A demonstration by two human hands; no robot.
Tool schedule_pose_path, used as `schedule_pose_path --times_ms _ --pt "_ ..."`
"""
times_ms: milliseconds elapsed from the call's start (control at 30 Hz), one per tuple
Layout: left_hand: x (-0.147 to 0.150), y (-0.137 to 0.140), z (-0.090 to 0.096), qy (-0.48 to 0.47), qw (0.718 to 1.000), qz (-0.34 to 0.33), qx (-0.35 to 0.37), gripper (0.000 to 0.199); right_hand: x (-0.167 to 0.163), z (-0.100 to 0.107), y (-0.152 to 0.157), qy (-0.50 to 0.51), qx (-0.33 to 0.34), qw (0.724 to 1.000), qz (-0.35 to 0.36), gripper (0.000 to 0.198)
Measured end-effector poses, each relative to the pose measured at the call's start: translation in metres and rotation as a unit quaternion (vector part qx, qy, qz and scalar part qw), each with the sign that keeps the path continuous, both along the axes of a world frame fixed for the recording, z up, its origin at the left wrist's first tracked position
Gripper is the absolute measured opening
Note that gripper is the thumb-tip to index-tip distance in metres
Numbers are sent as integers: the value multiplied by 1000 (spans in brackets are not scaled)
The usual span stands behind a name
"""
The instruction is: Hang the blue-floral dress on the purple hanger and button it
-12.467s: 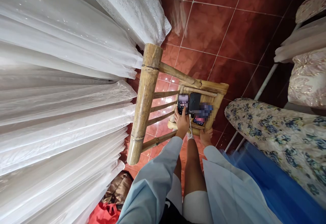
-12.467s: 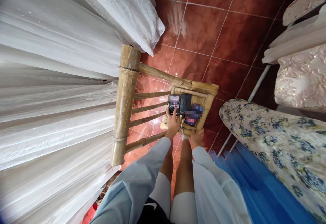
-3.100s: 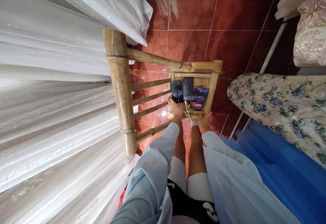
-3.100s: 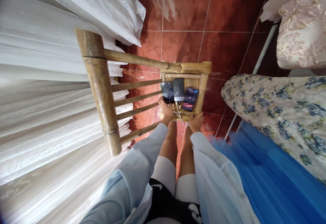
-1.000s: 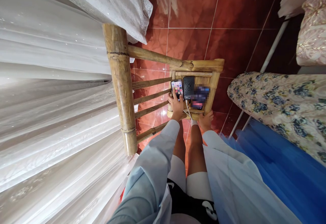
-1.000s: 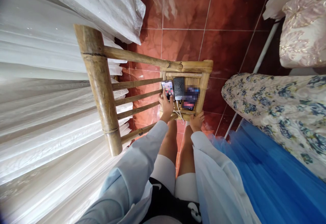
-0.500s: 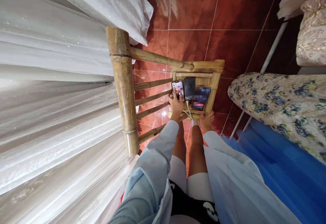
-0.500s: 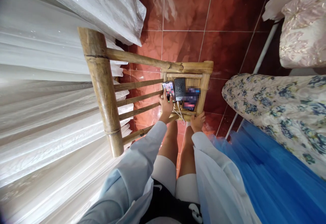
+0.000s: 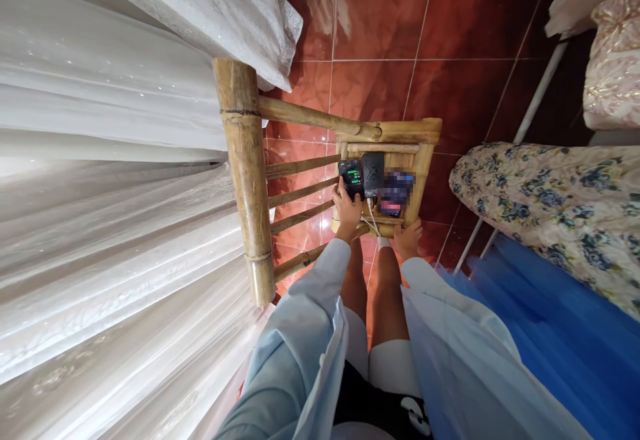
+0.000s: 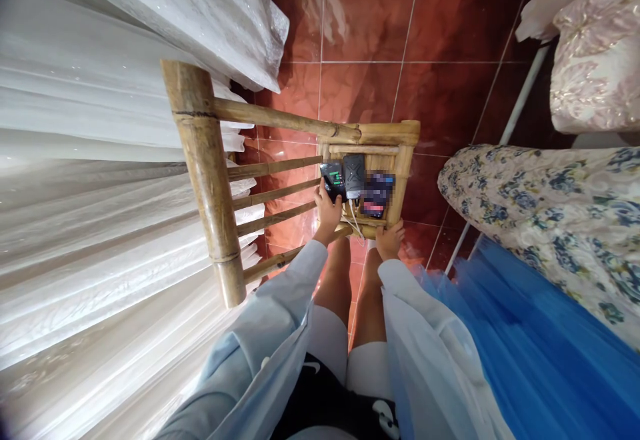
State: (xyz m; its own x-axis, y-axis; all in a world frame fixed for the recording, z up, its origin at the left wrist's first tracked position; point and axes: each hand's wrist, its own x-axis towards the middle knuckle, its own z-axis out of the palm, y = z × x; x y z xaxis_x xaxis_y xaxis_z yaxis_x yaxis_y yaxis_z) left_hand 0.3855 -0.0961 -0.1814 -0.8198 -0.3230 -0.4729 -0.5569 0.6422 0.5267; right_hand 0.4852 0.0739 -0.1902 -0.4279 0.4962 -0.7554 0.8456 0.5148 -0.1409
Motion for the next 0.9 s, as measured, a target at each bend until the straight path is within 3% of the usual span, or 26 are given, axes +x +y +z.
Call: schedule_pose_path --times_ms 400,900 --pt "18 5 -12 -11 1000 -20 -13 80 2 -2 2 -17 -6 1000 8 76" --pt "33 3 3 -9 1000 4 24 79 1 1 14 -30 -31 999 2 67"
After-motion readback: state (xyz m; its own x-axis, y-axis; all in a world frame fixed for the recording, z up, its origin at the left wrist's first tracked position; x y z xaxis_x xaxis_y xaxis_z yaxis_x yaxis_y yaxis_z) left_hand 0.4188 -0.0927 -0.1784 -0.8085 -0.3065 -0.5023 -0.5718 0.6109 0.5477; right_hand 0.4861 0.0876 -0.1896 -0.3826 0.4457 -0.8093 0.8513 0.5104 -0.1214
